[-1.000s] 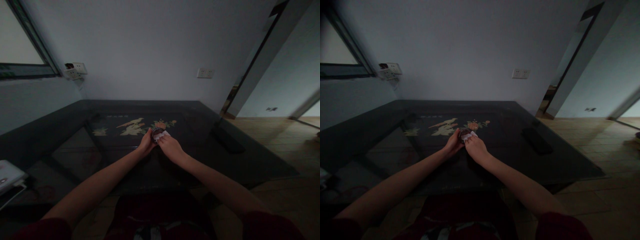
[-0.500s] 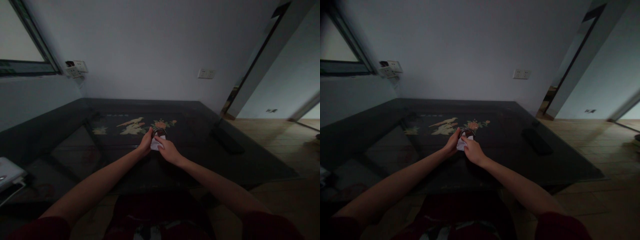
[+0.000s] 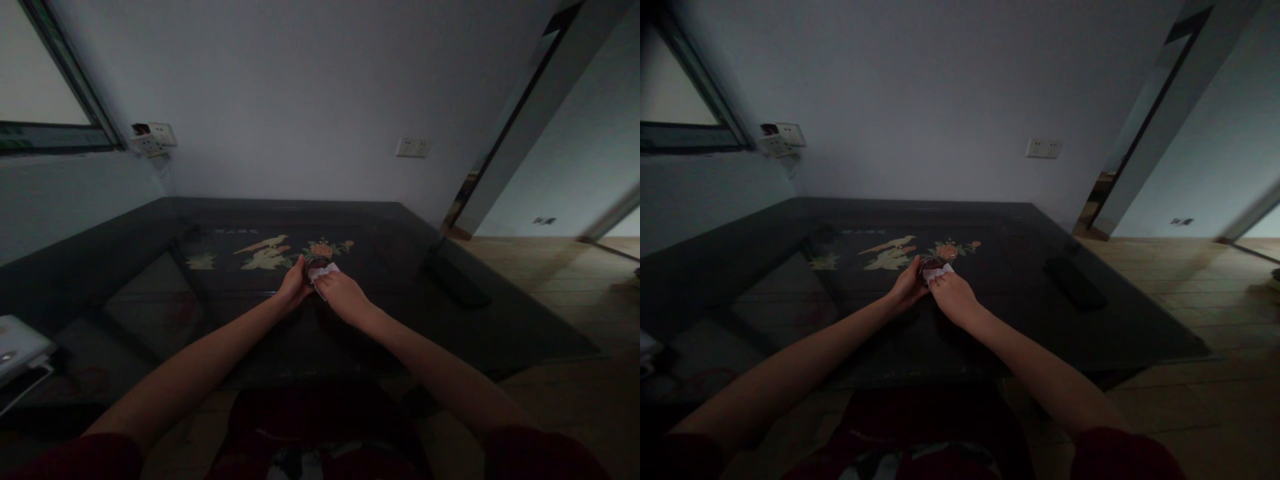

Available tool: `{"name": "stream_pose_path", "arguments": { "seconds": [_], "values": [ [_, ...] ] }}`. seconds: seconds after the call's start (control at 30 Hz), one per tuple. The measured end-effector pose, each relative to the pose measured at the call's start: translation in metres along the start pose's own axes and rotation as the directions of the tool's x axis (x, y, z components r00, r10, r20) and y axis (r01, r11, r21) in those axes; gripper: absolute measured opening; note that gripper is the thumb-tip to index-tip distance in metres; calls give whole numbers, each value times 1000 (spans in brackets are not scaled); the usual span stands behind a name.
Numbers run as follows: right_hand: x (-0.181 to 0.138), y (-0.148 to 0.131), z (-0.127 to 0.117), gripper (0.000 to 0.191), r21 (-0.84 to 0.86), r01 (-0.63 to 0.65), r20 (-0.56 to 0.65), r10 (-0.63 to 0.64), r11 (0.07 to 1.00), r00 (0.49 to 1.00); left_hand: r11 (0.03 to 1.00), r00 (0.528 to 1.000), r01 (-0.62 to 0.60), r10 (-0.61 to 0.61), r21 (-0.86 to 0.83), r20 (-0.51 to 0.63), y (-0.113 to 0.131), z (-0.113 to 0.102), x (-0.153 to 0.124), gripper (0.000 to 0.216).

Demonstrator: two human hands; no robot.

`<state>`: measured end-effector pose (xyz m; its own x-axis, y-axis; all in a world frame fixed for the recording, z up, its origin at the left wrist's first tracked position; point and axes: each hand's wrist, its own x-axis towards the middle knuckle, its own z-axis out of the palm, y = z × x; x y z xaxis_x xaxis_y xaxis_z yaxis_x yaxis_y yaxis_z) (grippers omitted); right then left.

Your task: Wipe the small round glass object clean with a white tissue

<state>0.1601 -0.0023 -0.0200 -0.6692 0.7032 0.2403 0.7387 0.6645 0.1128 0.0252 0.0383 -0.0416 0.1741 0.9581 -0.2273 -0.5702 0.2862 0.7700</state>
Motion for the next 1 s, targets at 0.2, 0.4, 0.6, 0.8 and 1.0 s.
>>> {"name": "stream_pose_path", "arguments": {
  "seconds": [0.2,0.4,0.6,0.8,1.0],
  "values": [
    [1,7,1,28,-125,59,-7,-60,990,998,1000,1000,1,-1,2,-14,0,-1,1,43],
    [0,-1,2,29,40,2,-11,-2,999,1000,1000,1000,-11,11,26,6,0,2,-1,45],
    [3,-3,14,48,533,-140,-48,195,834,980,992,992,-84,92,89,-84,-3,3,-1,40],
    [4,0,18,59,689,-107,-53,197,717,979,992,993,-97,102,85,-61,-3,1,1,40],
    [1,4,5,42,297,-23,-22,31,955,999,998,999,-46,46,42,-15,-2,-2,1,40]
  ]
}}
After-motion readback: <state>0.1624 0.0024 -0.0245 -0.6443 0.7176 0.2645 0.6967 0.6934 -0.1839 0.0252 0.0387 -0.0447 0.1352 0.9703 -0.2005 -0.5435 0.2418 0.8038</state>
